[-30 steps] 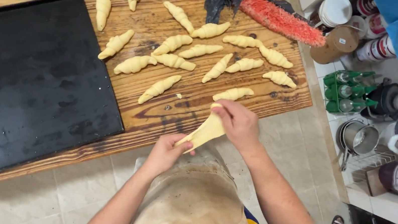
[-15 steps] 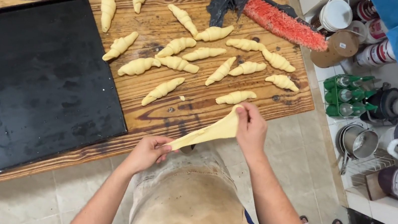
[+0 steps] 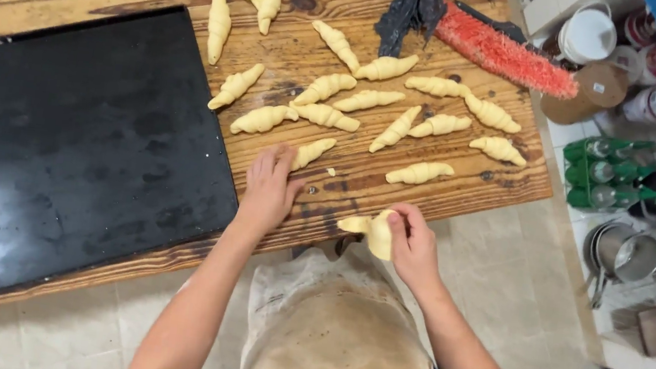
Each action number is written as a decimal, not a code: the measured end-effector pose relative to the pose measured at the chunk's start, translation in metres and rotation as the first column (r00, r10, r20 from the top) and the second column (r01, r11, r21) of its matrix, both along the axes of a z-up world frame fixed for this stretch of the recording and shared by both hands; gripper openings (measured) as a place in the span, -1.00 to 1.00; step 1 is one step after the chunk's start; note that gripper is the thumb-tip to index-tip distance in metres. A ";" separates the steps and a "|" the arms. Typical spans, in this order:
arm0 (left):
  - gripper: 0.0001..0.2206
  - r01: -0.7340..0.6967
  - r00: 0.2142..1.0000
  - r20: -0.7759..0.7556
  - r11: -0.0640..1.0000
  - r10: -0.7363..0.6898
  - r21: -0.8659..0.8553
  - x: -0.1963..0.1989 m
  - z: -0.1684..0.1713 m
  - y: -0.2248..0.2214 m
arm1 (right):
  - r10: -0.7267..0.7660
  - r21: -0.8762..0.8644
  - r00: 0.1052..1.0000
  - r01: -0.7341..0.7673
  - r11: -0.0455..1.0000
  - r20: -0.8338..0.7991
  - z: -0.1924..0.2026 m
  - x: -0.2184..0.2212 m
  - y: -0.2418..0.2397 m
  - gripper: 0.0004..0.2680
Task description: Shaping triangular pieces of dough into croissants and placing them on a baking tray.
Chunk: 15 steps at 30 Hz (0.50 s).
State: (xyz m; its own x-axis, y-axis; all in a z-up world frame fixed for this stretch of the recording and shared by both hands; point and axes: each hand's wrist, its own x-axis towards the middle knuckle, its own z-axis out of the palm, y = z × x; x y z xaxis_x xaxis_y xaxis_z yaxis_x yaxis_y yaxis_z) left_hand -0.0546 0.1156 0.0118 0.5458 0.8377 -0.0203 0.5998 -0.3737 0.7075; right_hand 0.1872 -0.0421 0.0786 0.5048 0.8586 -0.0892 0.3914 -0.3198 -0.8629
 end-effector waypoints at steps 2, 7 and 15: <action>-0.17 -0.021 0.959 -0.281 0.998 0.037 0.060 0.013 0.002 0.015 | 0.112 -0.008 0.994 -0.112 0.994 -0.006 0.003 -0.002 0.005 -0.86; -0.62 0.083 0.965 -0.261 0.982 -0.037 0.167 0.017 -0.079 0.081 | 0.189 0.005 0.981 -0.189 0.982 -0.052 0.029 -0.007 0.010 -0.88; -0.54 0.262 0.872 0.484 0.906 -0.075 -0.331 0.053 0.045 0.006 | 0.367 0.165 0.856 -0.328 0.930 -0.364 0.047 -0.011 0.039 -0.78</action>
